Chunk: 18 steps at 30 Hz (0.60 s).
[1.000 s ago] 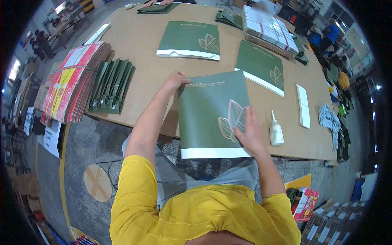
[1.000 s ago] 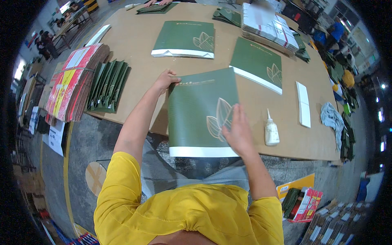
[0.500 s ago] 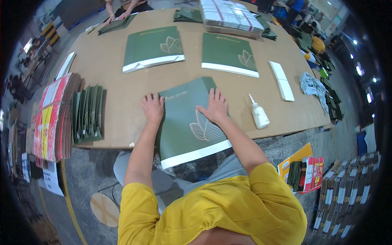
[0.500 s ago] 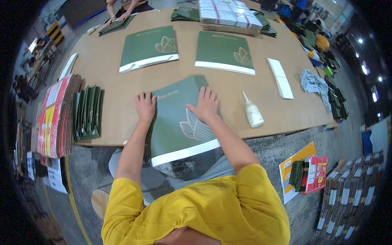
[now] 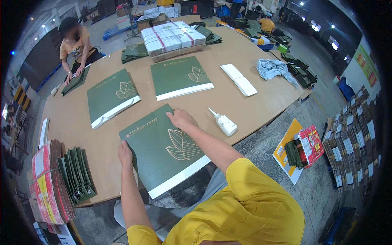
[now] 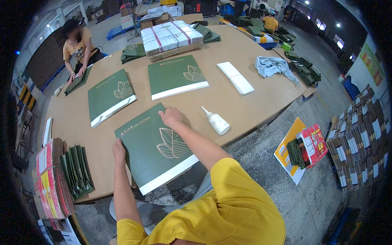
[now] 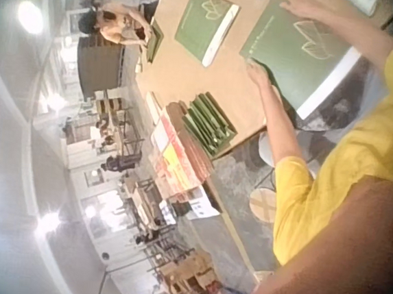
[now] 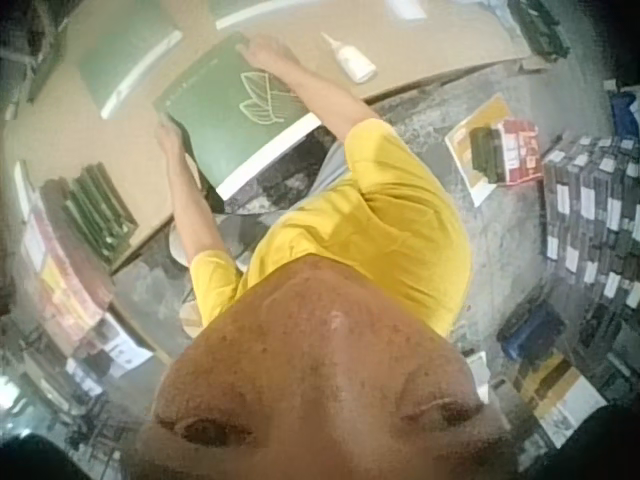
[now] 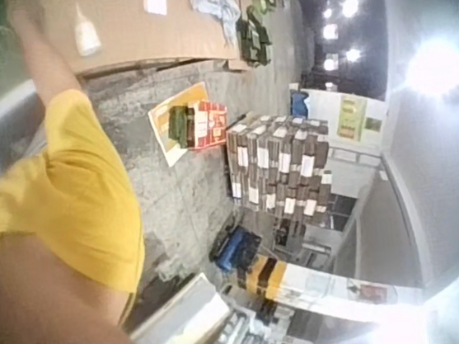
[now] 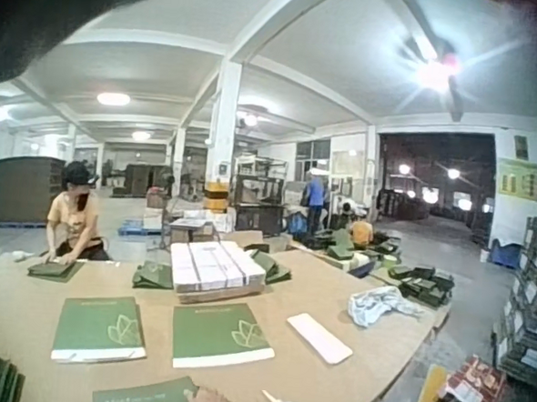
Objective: Folding and gluing paper boxes or bags in a workshop.
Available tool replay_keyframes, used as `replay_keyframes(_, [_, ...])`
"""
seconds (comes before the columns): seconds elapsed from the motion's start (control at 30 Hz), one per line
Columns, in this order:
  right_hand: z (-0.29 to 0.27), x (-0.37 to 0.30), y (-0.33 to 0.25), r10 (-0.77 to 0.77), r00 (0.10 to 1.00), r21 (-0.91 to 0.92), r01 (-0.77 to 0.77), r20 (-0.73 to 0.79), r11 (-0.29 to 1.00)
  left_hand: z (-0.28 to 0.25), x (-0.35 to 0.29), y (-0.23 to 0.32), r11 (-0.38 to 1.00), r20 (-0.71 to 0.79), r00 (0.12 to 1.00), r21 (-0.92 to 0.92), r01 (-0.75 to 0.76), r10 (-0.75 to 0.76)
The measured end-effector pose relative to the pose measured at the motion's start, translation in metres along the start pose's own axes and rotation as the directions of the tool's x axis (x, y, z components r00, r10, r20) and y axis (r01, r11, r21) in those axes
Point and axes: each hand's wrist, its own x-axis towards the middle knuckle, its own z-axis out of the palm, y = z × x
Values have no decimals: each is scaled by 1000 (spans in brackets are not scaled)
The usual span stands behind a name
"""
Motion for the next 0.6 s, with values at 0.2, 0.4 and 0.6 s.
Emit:
replay_keyframes(0.2, [19, 35, 34, -61, 987, 18, 64, -146, 998, 17, -3, 19, 980, 83, 996, 197, 15, -33])
replay_keyframes(0.4, [62, 22, 30, -568, 804, -563, 391, -176, 728, 18, -11, 5, 840, 51, 970, 492, -230, 236])
replay_keyframes(0.6, [63, 16, 20, -556, 831, -421, 499, -15, 757, 26, -3, -19, 512, 402, 812, 634, -580, 423])
